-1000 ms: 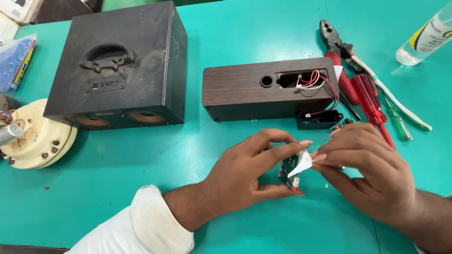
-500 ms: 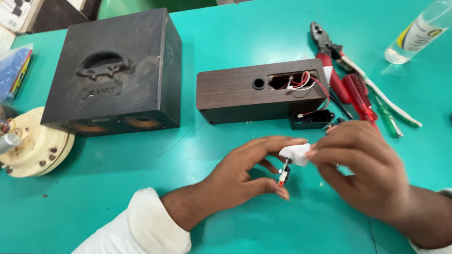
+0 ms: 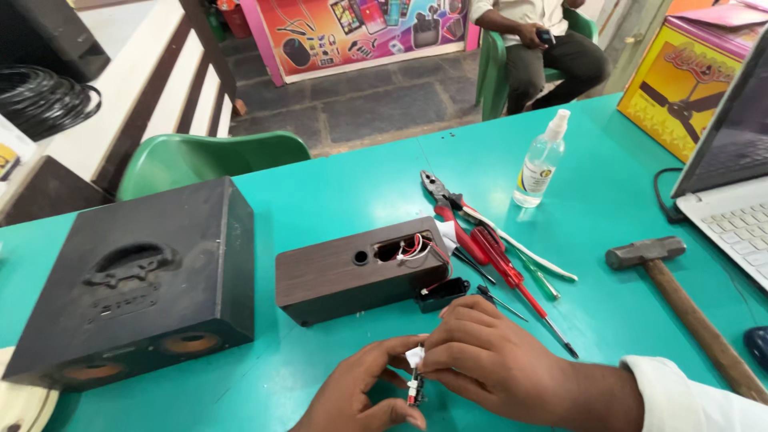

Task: The person cleans a circuit board with a brush, wipes it with a cloth, and then fits the internal components into a wooden speaker housing. They proceed to secure the speaker components and housing using a screwdriver and pliers.

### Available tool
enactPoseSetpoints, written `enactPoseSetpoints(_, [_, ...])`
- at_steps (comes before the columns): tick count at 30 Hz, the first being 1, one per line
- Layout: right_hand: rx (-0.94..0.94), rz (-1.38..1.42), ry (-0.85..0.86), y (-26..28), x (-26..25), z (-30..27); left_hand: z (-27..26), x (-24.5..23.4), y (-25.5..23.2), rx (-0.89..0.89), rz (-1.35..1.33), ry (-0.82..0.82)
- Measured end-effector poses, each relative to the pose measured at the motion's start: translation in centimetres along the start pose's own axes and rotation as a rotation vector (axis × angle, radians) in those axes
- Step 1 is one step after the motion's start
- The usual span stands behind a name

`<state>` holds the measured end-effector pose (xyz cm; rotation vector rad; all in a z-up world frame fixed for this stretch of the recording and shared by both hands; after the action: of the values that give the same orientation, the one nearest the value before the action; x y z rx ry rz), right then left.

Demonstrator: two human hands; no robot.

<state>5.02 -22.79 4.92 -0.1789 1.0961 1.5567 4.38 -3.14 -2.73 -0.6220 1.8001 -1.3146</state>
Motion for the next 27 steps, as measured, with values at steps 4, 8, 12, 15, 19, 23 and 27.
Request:
enactPoseSetpoints(4, [0.019, -0.004, -0.01, -0.4, 0.2, -0.2, -0.5, -0.1, -0.4, 0.095, 0.002, 0.014])
enactPoseSetpoints(8, [0.068, -0.004, -0.018, -0.8, 0.3, -0.3, -0.8, 0.0, -0.8, 0.098, -0.048, 0.032])
enactPoseSetpoints(12, [0.102, -0.06, -0.006, -0.9, 0.3, -0.1, -0.8, -0.1, -1.4, 0.145, -0.135, 0.046])
enactPoseSetpoints(15, [0.129, -0.107, 0.009, -1.1, 0.3, 0.1, -0.8, -0.1, -1.2, 0.098, -0.104, -0.015])
enactPoseSetpoints(19, [0.152, -0.132, -0.019, -1.7, 0.3, 0.2, -0.3, -0.2, -1.1, 0.199, -0.257, -0.053])
enactPoseSetpoints(23, [0.071, -0.102, -0.079, -1.3, 0.7, 0.2, 0.0, -0.3, 0.0, 0.192, -0.184, -0.04])
enactPoseSetpoints(27, [0.094, -0.227, -0.086, -1.3, 1.1, 1.1, 0.7, -0.1, 0.2, 0.23, -0.225, -0.074])
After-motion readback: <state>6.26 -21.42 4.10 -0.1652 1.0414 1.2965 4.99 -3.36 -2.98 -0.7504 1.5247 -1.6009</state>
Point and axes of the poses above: each hand's wrist, its own z-axis towards the middle knuckle, its own x-axis out of the palm, y = z × x, the point moved 4 cm from there along z, towards the middle knuckle, and after that the axes turned 11 degrees about z, right-handed, at the moved point
